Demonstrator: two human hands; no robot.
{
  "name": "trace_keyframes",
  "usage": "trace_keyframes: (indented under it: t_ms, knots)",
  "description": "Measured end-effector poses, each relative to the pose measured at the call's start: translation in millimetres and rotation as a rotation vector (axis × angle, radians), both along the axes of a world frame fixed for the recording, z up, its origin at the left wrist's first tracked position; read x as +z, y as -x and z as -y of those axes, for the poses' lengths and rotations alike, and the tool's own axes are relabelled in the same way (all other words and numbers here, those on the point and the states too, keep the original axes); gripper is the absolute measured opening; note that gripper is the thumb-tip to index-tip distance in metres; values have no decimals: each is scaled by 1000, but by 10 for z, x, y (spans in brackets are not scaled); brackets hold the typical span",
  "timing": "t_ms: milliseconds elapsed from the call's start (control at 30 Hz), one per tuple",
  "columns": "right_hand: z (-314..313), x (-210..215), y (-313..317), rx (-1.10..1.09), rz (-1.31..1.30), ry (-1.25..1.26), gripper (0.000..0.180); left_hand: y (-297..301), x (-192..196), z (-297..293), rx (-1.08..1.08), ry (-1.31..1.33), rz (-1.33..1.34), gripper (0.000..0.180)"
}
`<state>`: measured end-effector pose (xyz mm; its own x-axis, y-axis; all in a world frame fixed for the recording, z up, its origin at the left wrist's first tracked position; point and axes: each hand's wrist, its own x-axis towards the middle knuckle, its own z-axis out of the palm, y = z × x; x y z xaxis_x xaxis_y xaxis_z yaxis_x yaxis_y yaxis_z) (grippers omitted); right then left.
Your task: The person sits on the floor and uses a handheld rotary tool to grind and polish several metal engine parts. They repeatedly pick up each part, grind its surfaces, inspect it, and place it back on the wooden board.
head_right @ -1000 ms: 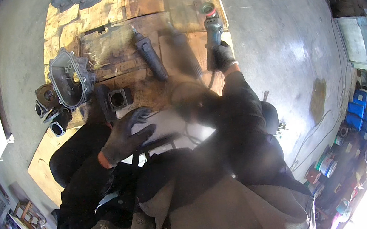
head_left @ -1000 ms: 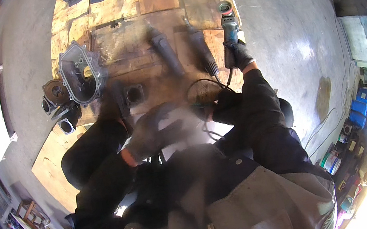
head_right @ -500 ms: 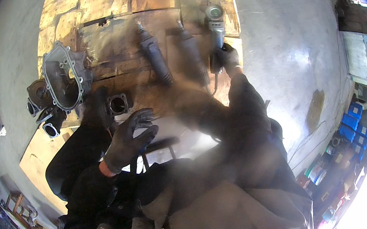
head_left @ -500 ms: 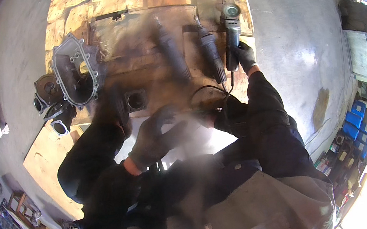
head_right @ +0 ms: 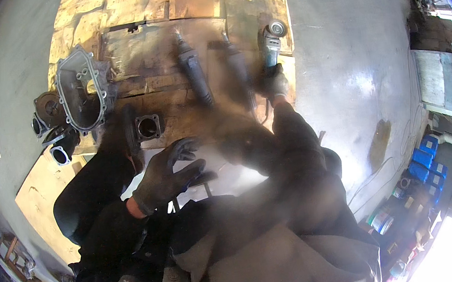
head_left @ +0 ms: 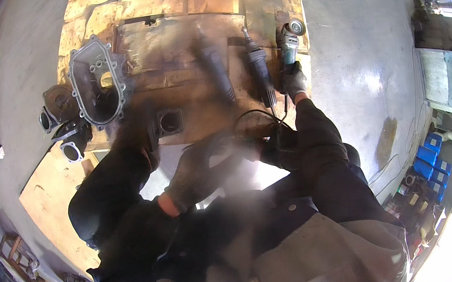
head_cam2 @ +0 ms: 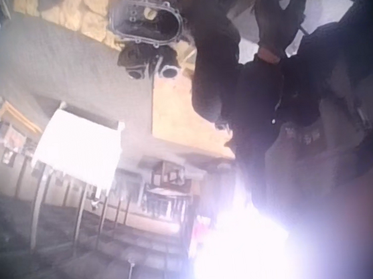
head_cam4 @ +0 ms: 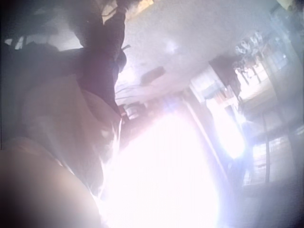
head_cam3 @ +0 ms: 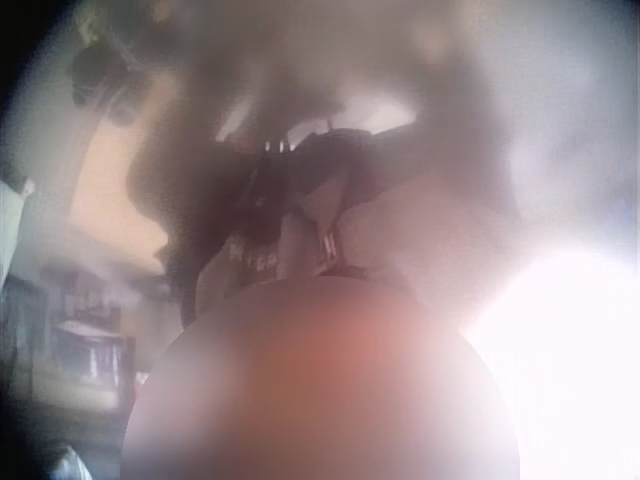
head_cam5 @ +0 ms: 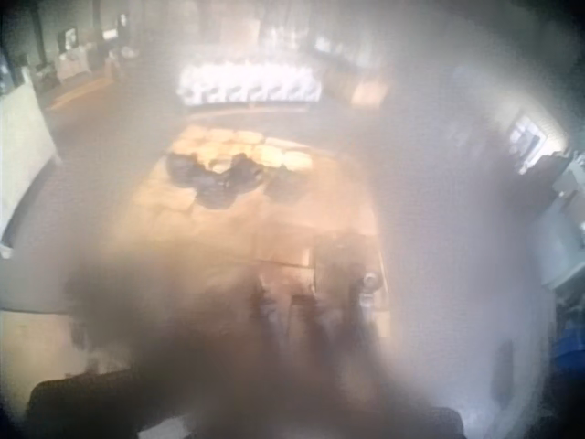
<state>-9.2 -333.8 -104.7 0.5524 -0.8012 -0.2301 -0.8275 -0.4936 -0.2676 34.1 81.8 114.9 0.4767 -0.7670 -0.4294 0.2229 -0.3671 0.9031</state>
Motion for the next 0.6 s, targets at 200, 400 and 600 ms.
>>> trace_keyframes:
  t_ms: [200, 400, 600]
  knots:
    - [-85, 173, 3, -42, 20, -10, 65, -12, 60, -24, -11, 51, -109, 65]
    - [-784, 4, -313, 354, 412, 81, 45, 32, -47, -37, -66, 125, 177, 63]
    - [-1951, 155, -634, 464, 34, -4, 66, 73, -155, -88, 64, 97, 172, 51]
